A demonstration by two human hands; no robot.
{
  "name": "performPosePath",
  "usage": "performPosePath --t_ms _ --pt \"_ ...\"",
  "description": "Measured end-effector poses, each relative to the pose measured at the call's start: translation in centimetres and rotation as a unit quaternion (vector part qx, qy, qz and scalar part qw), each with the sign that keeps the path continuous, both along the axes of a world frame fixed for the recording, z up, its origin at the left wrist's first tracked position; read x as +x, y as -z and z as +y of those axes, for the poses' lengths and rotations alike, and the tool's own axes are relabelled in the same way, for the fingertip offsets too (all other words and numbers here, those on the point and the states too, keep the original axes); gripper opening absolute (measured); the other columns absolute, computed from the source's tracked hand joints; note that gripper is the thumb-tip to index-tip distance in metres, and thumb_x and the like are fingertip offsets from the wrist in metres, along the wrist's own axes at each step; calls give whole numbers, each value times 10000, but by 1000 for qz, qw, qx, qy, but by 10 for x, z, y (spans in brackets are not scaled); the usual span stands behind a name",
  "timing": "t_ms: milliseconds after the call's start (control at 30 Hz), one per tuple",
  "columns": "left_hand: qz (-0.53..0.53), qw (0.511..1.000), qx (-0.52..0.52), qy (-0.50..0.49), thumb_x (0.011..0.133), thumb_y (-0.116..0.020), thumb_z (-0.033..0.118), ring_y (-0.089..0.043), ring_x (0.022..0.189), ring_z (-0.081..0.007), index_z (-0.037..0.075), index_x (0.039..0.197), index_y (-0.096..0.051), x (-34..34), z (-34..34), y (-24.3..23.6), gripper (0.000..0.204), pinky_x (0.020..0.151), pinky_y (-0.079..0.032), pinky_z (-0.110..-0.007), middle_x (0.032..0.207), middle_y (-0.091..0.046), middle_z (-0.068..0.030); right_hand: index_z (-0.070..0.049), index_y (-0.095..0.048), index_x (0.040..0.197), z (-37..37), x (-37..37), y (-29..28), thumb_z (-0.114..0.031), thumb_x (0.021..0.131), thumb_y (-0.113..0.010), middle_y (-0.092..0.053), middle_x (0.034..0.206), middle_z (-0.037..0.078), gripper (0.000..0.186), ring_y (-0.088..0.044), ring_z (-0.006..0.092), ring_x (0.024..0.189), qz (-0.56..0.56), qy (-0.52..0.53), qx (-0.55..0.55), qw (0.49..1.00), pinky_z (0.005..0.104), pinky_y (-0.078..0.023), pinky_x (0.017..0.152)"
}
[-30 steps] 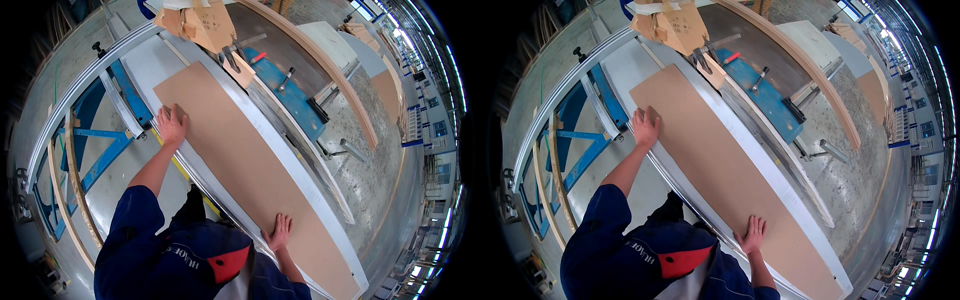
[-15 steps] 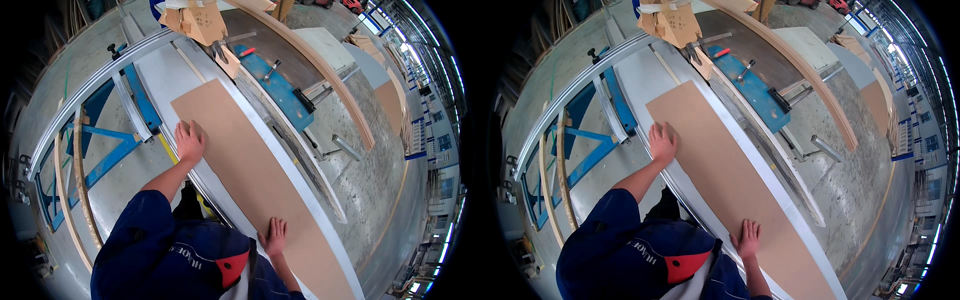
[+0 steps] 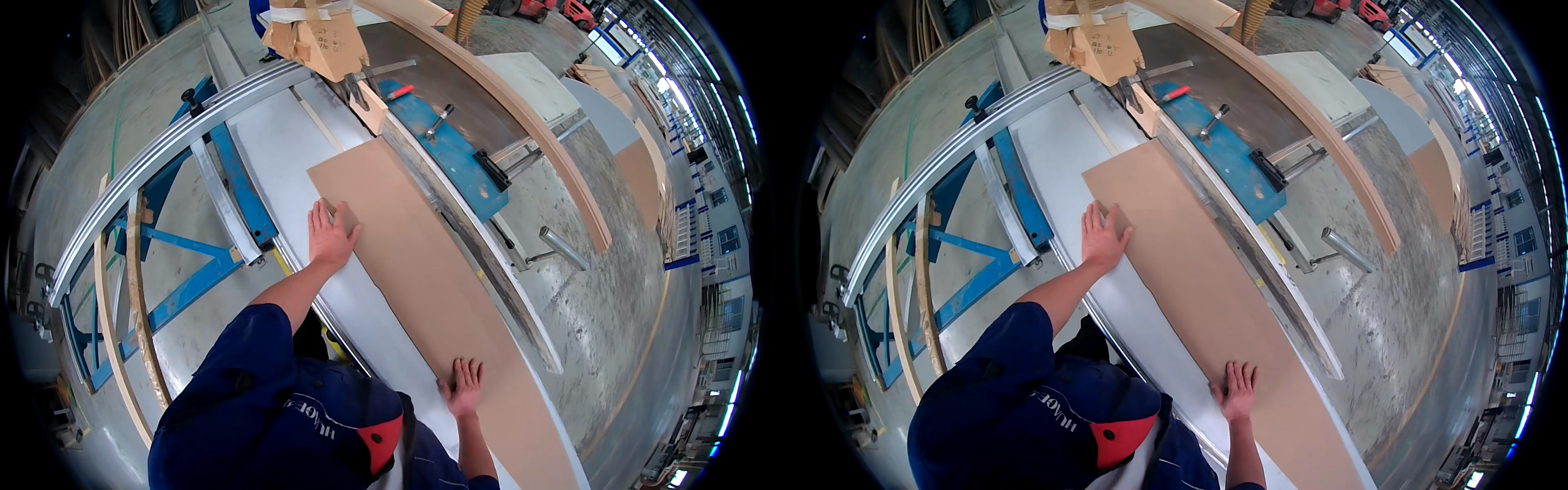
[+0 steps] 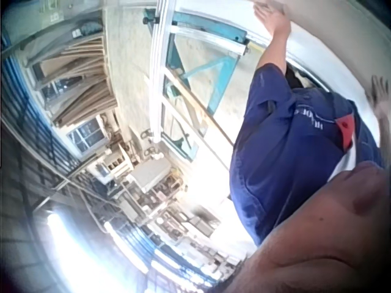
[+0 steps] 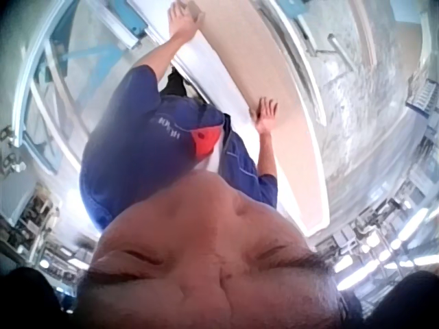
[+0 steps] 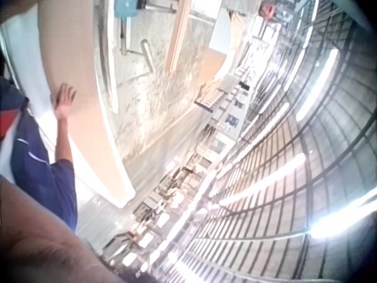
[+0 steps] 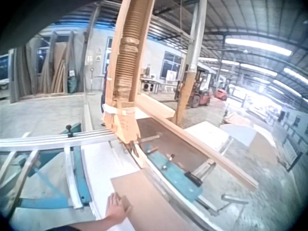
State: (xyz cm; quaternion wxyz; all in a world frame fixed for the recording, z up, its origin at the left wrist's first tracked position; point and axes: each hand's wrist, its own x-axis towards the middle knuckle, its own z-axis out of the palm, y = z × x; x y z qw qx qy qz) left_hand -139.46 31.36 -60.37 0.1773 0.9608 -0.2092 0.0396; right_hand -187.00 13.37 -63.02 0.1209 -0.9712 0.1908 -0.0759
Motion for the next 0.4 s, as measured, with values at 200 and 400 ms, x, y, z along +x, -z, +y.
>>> performPosePath --t_ms 200,400 --pt "4 1000 23 -8 1050 -526 530 -122 1607 -413 84 1636 -323 -4 -10 2 764 1320 -86 -510 1687 -199 -310 -34 -574 1464 -19 -4 4 -440 871 -765 -614 1451 162 744 -470 445 1432 4 -4 -9 1000 635 -238 1264" --pt "15 1000 17 -9 1032 -548 564 -98 1616 -406 143 1655 -311 10 -14 10 788 1322 -112 -511 1725 -158 -263 -17 -544 1493 -34 6 11 -443 877 -747 -598 1478 199 776 -447 447 1464 -27 -17 0 999 621 -199 1284"
